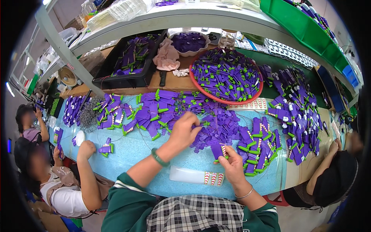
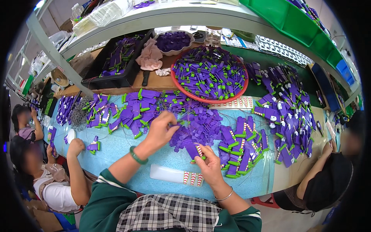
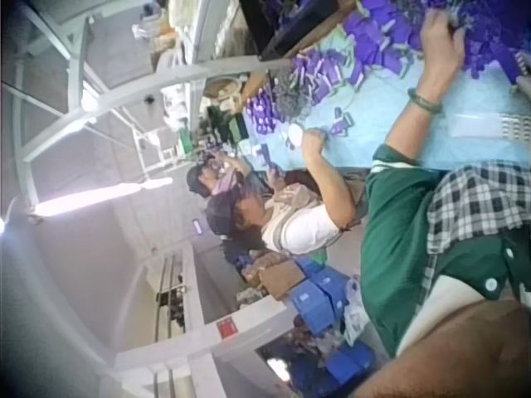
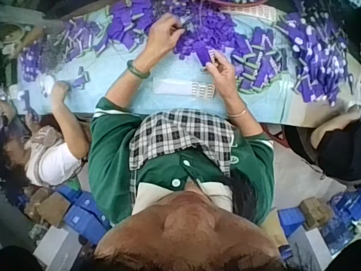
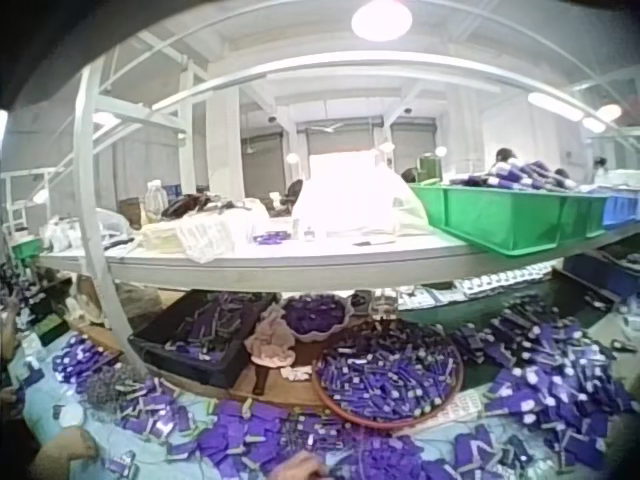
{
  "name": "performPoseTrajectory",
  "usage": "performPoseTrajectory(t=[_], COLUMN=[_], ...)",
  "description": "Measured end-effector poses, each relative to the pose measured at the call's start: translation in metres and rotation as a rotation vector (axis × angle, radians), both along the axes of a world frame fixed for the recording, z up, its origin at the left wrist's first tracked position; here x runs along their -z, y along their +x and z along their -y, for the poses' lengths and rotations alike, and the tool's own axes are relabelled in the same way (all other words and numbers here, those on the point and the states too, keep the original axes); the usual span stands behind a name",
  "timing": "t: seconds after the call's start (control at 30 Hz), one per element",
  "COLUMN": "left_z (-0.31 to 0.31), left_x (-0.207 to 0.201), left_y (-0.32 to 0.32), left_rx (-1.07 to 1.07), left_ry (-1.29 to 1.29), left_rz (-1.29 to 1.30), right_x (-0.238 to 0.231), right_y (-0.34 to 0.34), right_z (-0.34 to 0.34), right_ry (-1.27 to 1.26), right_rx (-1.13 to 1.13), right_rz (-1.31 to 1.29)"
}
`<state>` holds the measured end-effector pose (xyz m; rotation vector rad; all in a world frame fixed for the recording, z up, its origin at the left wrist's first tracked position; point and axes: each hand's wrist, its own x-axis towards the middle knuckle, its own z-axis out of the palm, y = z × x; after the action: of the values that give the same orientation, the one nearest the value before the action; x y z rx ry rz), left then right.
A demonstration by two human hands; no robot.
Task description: The person assembles small purple and green plastic components by hand at a factory workstation. They repeatedly pick up a purple piece, insert a green piece, and place the finished unit on the table. The task involves repetitive manual assembly of identical parts.
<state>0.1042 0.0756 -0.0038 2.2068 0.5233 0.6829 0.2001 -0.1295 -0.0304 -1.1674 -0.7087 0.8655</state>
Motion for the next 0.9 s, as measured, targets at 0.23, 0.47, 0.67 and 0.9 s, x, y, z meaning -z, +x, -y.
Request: performPoseTrajectory(t=[0.23, 0.47, 0.67, 0.9], left_z=[0.06, 0.068, 0.089, 0.096], left_x=[0.011, 0.02, 0.032, 0.021], left_y=[-0.063, -0.078, -0.093, -0.094], left_rx=[0.042, 0.055, 0.129, 0.164], left_ry=[-1.064, -1.027, -1.032, -1.181], left_rz=[0.349, 0.305, 0.108, 0.14], right_x=[0.003, -0.025, -0.035, -0.016], right_y=[-0.017, -0.019, 0.002, -0.032], right_z=[-0.005, 0.001, 0.01, 0.008], right_ry=[-0.072, -0.105, -0.231, -0.129], right_rx=[0.067, 0.016, -0.367, -0.356], right_rz=[0.467, 0.737, 0.751, 0.153])
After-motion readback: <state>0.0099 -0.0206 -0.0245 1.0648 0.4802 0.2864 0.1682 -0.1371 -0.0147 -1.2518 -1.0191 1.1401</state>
